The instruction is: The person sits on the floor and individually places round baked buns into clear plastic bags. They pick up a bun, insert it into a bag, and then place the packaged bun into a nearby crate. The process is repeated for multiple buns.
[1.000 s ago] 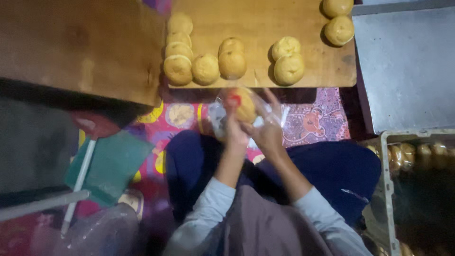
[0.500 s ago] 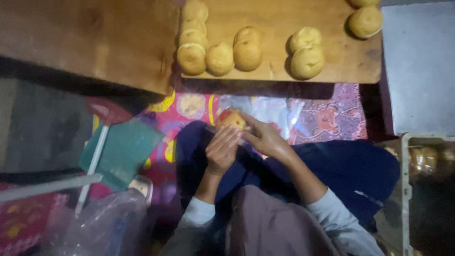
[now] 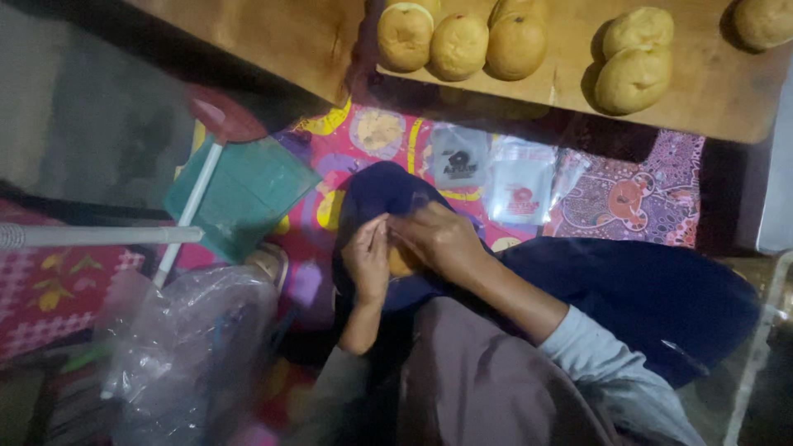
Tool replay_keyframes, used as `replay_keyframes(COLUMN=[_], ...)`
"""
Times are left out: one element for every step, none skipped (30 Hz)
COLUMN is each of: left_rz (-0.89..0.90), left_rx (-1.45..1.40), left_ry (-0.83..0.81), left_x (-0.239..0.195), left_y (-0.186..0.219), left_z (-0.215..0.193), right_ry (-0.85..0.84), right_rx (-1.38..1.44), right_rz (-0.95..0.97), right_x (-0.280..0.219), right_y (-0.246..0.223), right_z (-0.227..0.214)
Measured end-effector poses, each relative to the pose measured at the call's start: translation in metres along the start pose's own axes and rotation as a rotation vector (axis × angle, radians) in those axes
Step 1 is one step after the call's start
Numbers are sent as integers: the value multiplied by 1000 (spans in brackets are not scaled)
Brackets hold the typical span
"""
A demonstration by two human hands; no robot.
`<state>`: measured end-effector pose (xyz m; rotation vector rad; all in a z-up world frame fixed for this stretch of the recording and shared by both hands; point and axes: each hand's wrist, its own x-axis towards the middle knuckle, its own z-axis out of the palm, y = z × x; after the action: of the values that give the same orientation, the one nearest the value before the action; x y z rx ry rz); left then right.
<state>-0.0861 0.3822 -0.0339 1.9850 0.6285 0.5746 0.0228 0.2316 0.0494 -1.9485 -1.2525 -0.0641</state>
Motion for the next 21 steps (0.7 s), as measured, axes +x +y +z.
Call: replay_keyframes(left_rz=[-15, -30, -49, 19, 79, 139, 108, 77, 52, 73, 104, 134, 171, 209, 229, 324, 429, 534, 362, 190, 17], left_rx=[-74, -148, -219, -180, -138, -97, -133, -169, -206, -169, -133, -96, -27, 43, 117, 67, 12, -45, -89, -134, -177], left_ry=[-28, -56, -87, -92, -93, -96, -93, -91, -83, -7, 74, 155, 178, 200, 207, 156, 112, 67, 138, 206, 267], left_x=[-1, -1, -1, 1, -1, -3, -4, -6, -5, -6, -2, 1, 1, 1, -7, -16, -20, -25, -22, -18, -13], left_y=[-1, -1, 0, 1, 4, 8, 13, 20, 27, 36, 46, 55, 62, 66, 68, 66, 62, 55, 44, 30, 14], left_z=[1, 3, 3, 4, 4, 3, 3, 2, 0, -3, -5, -5, -6, -4, -3, -3, 0, 2, 3, 3, 1], right_ry=[35, 70, 103, 58, 8, -43, -62, -70, -67, -78, -94, -122, -160, -195, -217, -237, -180, -121, -63, -112, -157], right_rx=[5, 10, 18, 18, 25, 33, -5, -70, -196, -334, -353, -214, 166, 552, 742, 928, 1019, 1109, 1199, 1233, 1269], right_rz=[-64, -127, -188, -137, -86, -35, 48, 170, 335, 517, 642, 715, 806, 877, 720, 558, 619, 680, 726, 784, 845], right_x=[-1, 0, 0, 2, 4, 5, 7, 7, 10, 5, 2, -3, -19, -36, -58, -79, -84, -88, -87, -82, -78], right_y=[5, 10, 14, 20, 27, 35, 45, 55, 71, 80, 87, 93, 87, 78, 64, 47, 46, 42, 42, 46, 48], right_z=[6, 13, 18, 22, 24, 23, 20, 14, 2, -9, -16, -20, -15, -4, 11, 30, 48, 63, 73, 80, 85])
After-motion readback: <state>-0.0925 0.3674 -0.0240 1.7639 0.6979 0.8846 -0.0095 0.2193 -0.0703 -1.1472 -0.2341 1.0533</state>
